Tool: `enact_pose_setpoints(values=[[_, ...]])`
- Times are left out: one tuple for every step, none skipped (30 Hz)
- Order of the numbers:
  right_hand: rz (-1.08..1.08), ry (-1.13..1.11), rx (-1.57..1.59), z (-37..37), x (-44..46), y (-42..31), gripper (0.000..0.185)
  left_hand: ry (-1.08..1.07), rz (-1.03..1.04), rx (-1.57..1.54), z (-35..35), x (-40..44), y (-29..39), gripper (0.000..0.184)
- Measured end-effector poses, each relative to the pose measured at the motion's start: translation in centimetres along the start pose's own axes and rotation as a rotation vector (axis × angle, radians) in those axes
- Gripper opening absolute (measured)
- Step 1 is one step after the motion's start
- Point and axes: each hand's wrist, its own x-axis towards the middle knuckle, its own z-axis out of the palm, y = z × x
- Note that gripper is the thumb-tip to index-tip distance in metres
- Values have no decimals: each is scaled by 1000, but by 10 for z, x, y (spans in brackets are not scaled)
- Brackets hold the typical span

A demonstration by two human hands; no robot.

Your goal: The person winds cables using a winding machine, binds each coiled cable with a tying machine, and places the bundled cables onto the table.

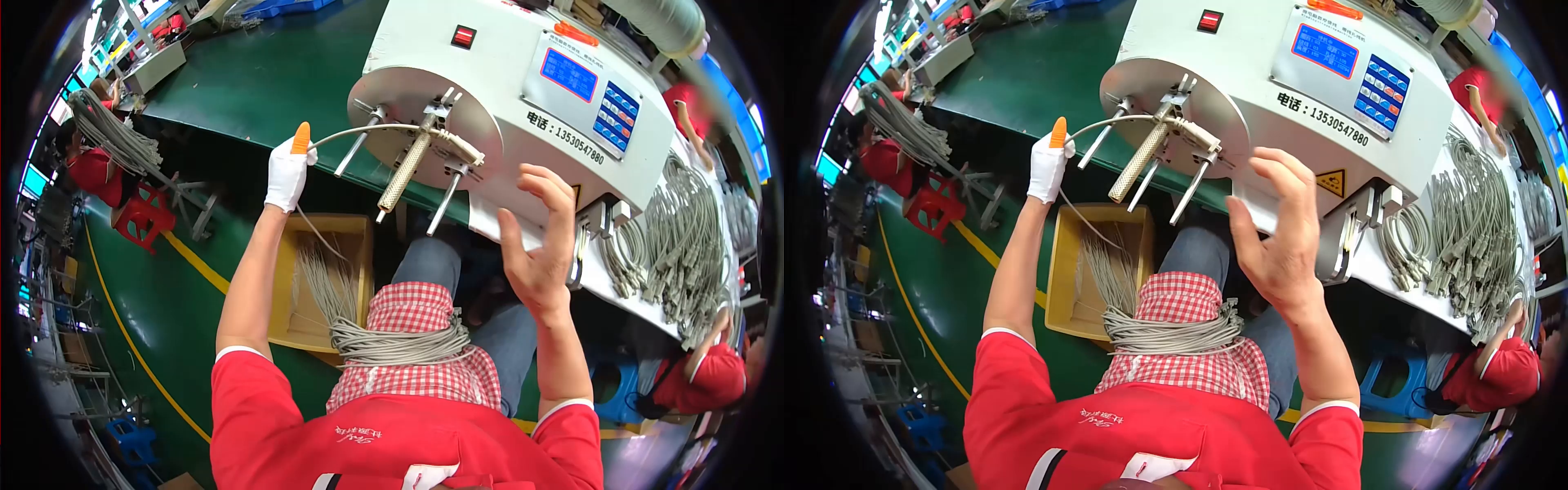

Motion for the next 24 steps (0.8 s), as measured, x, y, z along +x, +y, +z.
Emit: enact_pose_setpoints(values=[[22, 8, 7, -5, -2, -1, 47, 12, 13, 5, 0, -1, -3, 40], [20, 27, 13, -7, -5, -2, 44, 26, 26, 9, 0, -4, -5, 40], [22, 38, 32, -9, -7, -1, 44, 43, 38, 13, 1, -7, -5, 40], [24, 47, 51, -10, -11, 0, 44, 70, 25, 3, 2, -10, -4, 38], [27, 58, 70, -11, -14, 1, 43, 81, 44, 11, 3, -12, -4, 37], [30, 48, 72, -12, -16, 1, 43, 90, 63, 19, 5, -16, -4, 37], [28, 44, 77, -13, -19, 1, 44, 99, 82, 27, 5, -17, -6, 37], [27, 42, 82, -13, -21, 2, 44, 99, 70, 9, 5, -17, -9, 32], [28, 39, 87, -14, -23, 2, 44, 97, 79, 20, 5, -17, -11, 30], [29, 34, 81, -14, -24, 1, 44, 94, 89, 31, 5, -17, -13, 28], [35, 33, 86, -15, -25, 1, 44, 91, 100, 41, 6, -18, -14, 25], [40, 33, 89, -15, -25, 0, 44, 102, 96, 48, 7, -19, -14, 24], [43, 32, 92, -15, -25, -1, 44, 114, 93, 54, 9, -20, -13, 23], [46, 26, 94, -16, -26, -1, 44, 127, 89, 59, 10, -21, -12, 21], [49, 20, 95, -16, -27, -2, 44, 146, 93, 17, 10, -20, -14, 21], [51, 14, 96, -16, -27, -3, 44, 165, 96, -25, 10, -20, -19, 22], [53, 10, 98, -16, -28, -3, 44, 183, 101, -68, 10, -19, -21, 22], [57, 5, 100, -16, -29, -3, 44, 188, 93, -15, 6, -20, -21, 22], [61, 1, 103, -15, -29, -3, 45, 184, 100, 3, 7, -22, -20, 21], [64, -4, 99, -14, -29, -3, 45, 180, 106, 21, 7, -23, -19, 21], [66, -10, 97, -13, -28, -3, 45, 178, 113, 40, 8, -24, -17, 21], [67, -15, 96, -11, -28, -4, 46, 197, 139, 9, 12, -25, -16, 22], [61, -28, 88, -9, -26, -5, 46, 197, 122, -23, 14, -28, -12, 22], [56, -41, 79, -6, -24, -8, 47, 193, 175, -65, 15, -29, -10, 22]])
